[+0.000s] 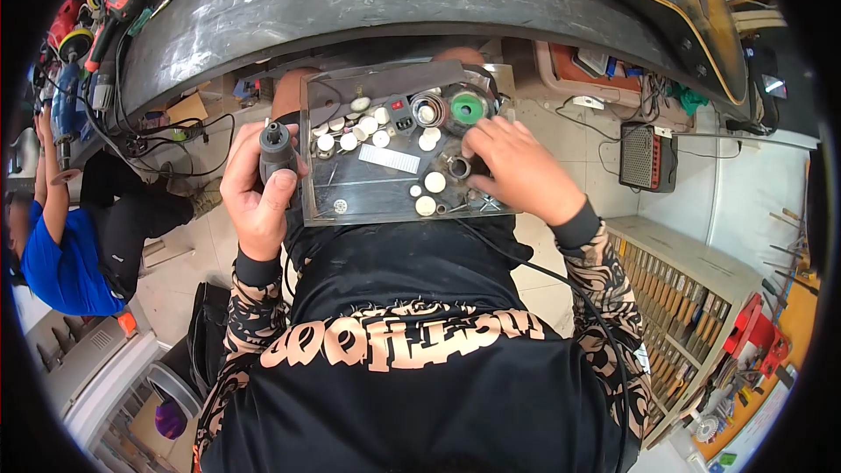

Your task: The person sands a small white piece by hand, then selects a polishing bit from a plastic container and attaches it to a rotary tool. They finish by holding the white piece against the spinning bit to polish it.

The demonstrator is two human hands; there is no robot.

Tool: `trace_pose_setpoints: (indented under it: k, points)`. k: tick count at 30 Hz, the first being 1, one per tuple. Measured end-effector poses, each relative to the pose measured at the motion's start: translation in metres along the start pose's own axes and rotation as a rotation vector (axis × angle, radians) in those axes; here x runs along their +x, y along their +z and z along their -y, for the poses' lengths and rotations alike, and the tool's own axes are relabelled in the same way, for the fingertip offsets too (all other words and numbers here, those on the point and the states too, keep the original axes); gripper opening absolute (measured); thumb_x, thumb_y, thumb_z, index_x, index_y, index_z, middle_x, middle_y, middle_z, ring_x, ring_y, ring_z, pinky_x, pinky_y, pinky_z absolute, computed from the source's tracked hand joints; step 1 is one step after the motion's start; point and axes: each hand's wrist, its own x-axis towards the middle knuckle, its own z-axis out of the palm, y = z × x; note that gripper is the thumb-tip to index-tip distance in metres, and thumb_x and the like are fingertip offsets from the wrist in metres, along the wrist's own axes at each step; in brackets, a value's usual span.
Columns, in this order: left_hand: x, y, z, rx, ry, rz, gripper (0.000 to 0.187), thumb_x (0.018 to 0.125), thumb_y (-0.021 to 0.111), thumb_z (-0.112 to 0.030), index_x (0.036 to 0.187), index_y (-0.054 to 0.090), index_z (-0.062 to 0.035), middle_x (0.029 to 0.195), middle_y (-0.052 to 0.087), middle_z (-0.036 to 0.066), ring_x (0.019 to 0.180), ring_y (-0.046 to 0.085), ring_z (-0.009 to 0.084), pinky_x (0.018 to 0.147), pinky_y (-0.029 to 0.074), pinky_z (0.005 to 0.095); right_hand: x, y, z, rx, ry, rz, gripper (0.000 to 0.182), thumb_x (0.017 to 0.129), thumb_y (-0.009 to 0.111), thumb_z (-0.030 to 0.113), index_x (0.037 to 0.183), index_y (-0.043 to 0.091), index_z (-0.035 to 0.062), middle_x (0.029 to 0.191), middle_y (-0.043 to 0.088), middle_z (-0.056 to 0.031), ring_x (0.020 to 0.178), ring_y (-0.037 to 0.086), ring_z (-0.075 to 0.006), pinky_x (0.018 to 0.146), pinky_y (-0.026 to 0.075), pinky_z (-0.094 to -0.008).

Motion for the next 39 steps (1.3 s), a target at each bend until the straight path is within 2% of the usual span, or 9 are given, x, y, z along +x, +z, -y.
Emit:
trace_pose_setpoints:
  k: [3,9,12,21,27,33,35,36,39]
  points:
    - [0.0,0.0,0.003,-0.051,0.023,0.007,0.06,0.106,0.084,-0.042,0.136,0.077,0.0097,0.129,0.068,0.015,0.091,0.076,0.0196,0.082,0.059,0.0345,0.009,0.015,-0.002,-0.003,0.0,-0.097,0.026,0.099,0.085,0.014,0.118,0.068,0.0101,0.116,0.071,-0.009,0.12,0.069,-0.0361,0.103,0.053,-0.0504]
    - [0.001,0.0,-0.002,-0.057,0.022,-0.005,0.058,0.107,0.084,-0.04,0.136,0.077,0.0097,0.129,0.067,0.014,0.092,0.076,0.02,0.084,0.06,0.0352,0.006,0.0,-0.016,-0.004,0.058,-0.285,0.019,0.103,0.082,0.015,0.117,0.07,0.0085,0.112,0.073,-0.0107,0.114,0.072,-0.0349,0.1,0.053,-0.0503]
    - [0.002,0.004,-0.006,0.012,0.012,-0.022,0.07,0.108,0.077,-0.055,0.137,0.076,0.0096,0.124,0.067,0.013,0.088,0.076,0.0217,0.079,0.056,0.0347,-0.004,-0.014,-0.031,0.0,0.143,-0.341,0.016,0.104,0.08,0.013,0.117,0.072,0.0077,0.111,0.073,-0.011,0.112,0.072,-0.0348,0.1,0.052,-0.0493]
    - [0.009,0.003,-0.01,0.02,0.021,0.005,0.069,0.109,0.077,-0.053,0.138,0.076,0.0098,0.124,0.066,0.013,0.089,0.076,0.0218,0.08,0.056,0.035,-0.009,-0.012,-0.033,0.093,0.19,-0.341,0.017,0.103,0.079,0.008,0.12,0.073,0.0069,0.112,0.072,-0.0117,0.113,0.071,-0.0368,0.102,0.052,-0.049]
    - [0.008,0.002,-0.007,0.023,0.023,0.01,0.071,0.108,0.078,-0.055,0.137,0.076,0.0101,0.126,0.066,0.014,0.089,0.076,0.0221,0.081,0.057,0.0358,-0.007,-0.006,-0.042,-0.052,0.234,-0.475,0.019,0.102,0.078,0.007,0.12,0.073,0.0064,0.12,0.07,-0.0121,0.122,0.069,-0.038,0.104,0.054,-0.0523]
    - [0.009,0.001,-0.008,0.027,0.013,0.005,0.074,0.107,0.079,-0.057,0.136,0.076,0.0104,0.129,0.067,0.015,0.09,0.076,0.0224,0.081,0.056,0.0355,0.013,0.003,-0.017,0.016,0.185,-0.451,0.037,0.097,0.085,0.009,0.133,0.076,0.0083,0.139,0.067,-0.016,0.132,0.066,-0.0419,0.111,0.053,-0.0529]
    - [0.009,-0.002,-0.003,0.051,0.029,0.0,0.074,0.107,0.08,-0.057,0.136,0.076,0.0104,0.13,0.067,0.015,0.09,0.076,0.0224,0.081,0.056,0.0356,0.026,0.009,0.0,-0.047,0.001,-0.39,0.054,0.096,0.086,0.01,0.148,0.074,0.0096,0.152,0.064,-0.0191,0.138,0.064,-0.0432,0.116,0.052,-0.0539]
    - [0.009,-0.004,-0.002,0.076,0.044,0.004,0.074,0.107,0.081,-0.058,0.137,0.076,0.0104,0.13,0.067,0.015,0.09,0.077,0.0224,0.08,0.056,0.0356,0.029,0.018,-0.001,-0.063,-0.012,-0.365,0.062,0.095,0.085,0.008,0.156,0.07,0.0116,0.157,0.066,-0.0158,0.142,0.064,-0.0404,0.119,0.05,-0.0548]
    - [0.007,-0.004,-0.004,0.045,0.056,-0.026,0.074,0.106,0.081,-0.057,0.136,0.076,0.0104,0.129,0.067,0.015,0.089,0.076,0.0221,0.08,0.057,0.0359,0.032,0.022,0.002,0.018,-0.019,-0.282,0.064,0.096,0.082,0.006,0.158,0.069,0.0143,0.152,0.069,-0.0121,0.141,0.065,-0.0384,0.119,0.049,-0.0549]
